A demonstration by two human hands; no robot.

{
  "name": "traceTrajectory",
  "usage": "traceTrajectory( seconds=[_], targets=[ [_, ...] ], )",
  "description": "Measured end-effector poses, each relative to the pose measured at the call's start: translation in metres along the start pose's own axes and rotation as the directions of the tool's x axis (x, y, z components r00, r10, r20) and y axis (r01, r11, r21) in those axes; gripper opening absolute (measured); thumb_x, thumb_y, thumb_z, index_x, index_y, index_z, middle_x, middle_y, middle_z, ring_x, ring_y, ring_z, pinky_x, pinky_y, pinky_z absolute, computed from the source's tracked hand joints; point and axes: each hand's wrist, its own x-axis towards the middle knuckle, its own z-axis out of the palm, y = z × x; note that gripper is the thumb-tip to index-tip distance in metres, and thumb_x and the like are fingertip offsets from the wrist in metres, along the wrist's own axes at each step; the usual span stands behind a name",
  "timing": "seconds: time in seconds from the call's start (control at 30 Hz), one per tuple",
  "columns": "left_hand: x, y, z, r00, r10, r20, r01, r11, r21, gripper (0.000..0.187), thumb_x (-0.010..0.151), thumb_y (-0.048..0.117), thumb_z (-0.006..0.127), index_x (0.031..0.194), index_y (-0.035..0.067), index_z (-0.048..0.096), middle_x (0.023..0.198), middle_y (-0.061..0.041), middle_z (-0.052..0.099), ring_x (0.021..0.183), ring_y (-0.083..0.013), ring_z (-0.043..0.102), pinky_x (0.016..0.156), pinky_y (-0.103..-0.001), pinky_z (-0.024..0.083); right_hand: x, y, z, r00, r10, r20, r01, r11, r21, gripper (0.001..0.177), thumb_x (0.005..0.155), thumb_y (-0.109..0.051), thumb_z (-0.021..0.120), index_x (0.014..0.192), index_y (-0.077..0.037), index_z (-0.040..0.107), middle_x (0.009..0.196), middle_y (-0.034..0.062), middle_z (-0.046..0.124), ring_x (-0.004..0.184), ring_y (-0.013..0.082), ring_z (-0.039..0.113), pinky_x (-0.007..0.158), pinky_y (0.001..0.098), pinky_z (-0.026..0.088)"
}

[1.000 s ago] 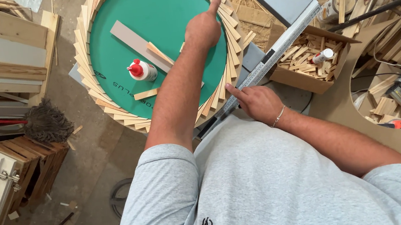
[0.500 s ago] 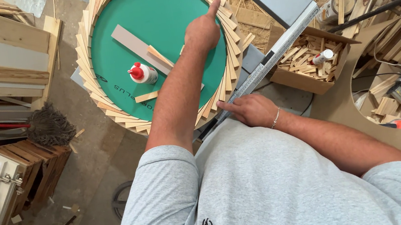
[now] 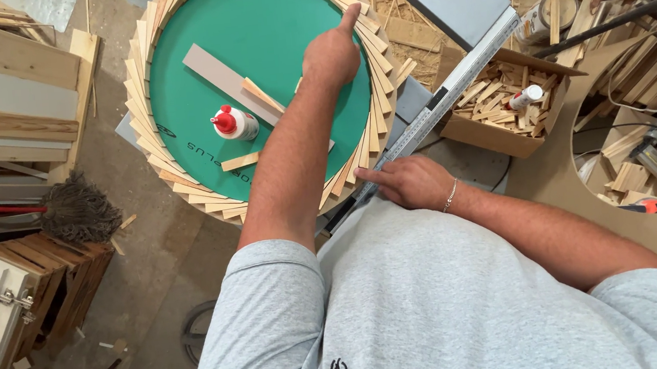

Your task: Assembling a circular wooden frame by gluing small slats onto a base

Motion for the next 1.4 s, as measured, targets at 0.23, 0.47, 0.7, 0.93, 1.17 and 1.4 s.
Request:
traceTrajectory(
  seconds=[0.23,0.47,0.7,0.93,1.17,1.4],
  targets=[
    [-0.001,0.001,0.0,1.0,-0.004,0.005,0.004,1.0,-0.008,0.069,0.109,0.019,0.044,0.166,0.035,0.007,0.103,-0.01,0.072,0.08,-0.0263,0.067,0.06,-0.043,0.058,0.001,-0.001,-0.003,1.0,0.004,0.003,-0.004,1.0,0.014,0.05,0.101,-0.03,0.058,0.15,-0.026,0.051,0.083,0.0066,0.064,0.072,0.0361,0.065,0.064,0.0502,0.052],
    [-0.001,-0.001,0.002,1.0,0.01,-0.025,-0.01,1.0,-0.025,0.072,0.107,0.01,0.043,0.166,0.034,0.01,0.097,-0.008,0.071,0.073,-0.0234,0.065,0.053,-0.04,0.055,0.0,0.002,0.0,1.0,-0.011,-0.003,0.011,1.0,0.02,0.053,0.1,-0.027,0.059,0.152,-0.026,0.049,0.084,0.0067,0.065,0.072,0.038,0.064,0.065,0.0509,0.052],
    [0.003,-0.002,0.009,0.999,0.01,-0.05,-0.011,1.0,-0.012,0.071,0.107,0.011,0.043,0.165,0.035,0.011,0.098,-0.008,0.071,0.073,-0.0236,0.065,0.053,-0.041,0.054,-0.001,0.0,-0.001,1.0,-0.018,-0.016,0.018,1.0,0.024,0.053,0.1,-0.027,0.06,0.152,-0.026,0.049,0.081,0.0063,0.063,0.069,0.0366,0.063,0.062,0.0499,0.051],
    [0.007,-0.003,0.013,0.999,0.007,-0.042,-0.006,1.0,0.019,0.072,0.107,0.013,0.044,0.165,0.036,0.007,0.103,-0.008,0.071,0.077,-0.0243,0.066,0.055,-0.042,0.057,0.0,0.0,-0.004,0.999,0.012,0.048,-0.013,0.999,0.03,0.057,0.098,-0.027,0.059,0.154,-0.028,0.046,0.085,0.0074,0.064,0.074,0.038,0.065,0.066,0.0514,0.051],
    [-0.005,0.0,0.016,0.993,0.015,-0.12,-0.016,1.0,-0.005,0.067,0.109,0.022,0.048,0.165,0.032,0.012,0.109,-0.012,0.068,0.079,-0.0206,0.066,0.055,-0.034,0.06,0.001,0.0,-0.006,0.993,0.049,0.106,-0.049,0.999,-0.005,0.059,0.095,-0.03,0.063,0.152,-0.03,0.047,0.093,0.0063,0.069,0.081,0.0379,0.068,0.07,0.0509,0.053],
    [0.005,-0.014,0.079,0.908,0.101,-0.406,-0.092,0.995,0.042,0.069,0.096,0.017,0.045,0.162,0.021,0.027,0.107,-0.018,0.067,0.093,-0.0375,0.063,0.078,-0.054,0.051,0.004,-0.003,-0.015,0.985,0.034,0.167,-0.031,0.999,-0.023,0.067,0.092,-0.025,0.064,0.155,-0.029,0.042,0.101,0.0051,0.073,0.089,0.0373,0.07,0.067,0.0528,0.053]
  ],
)
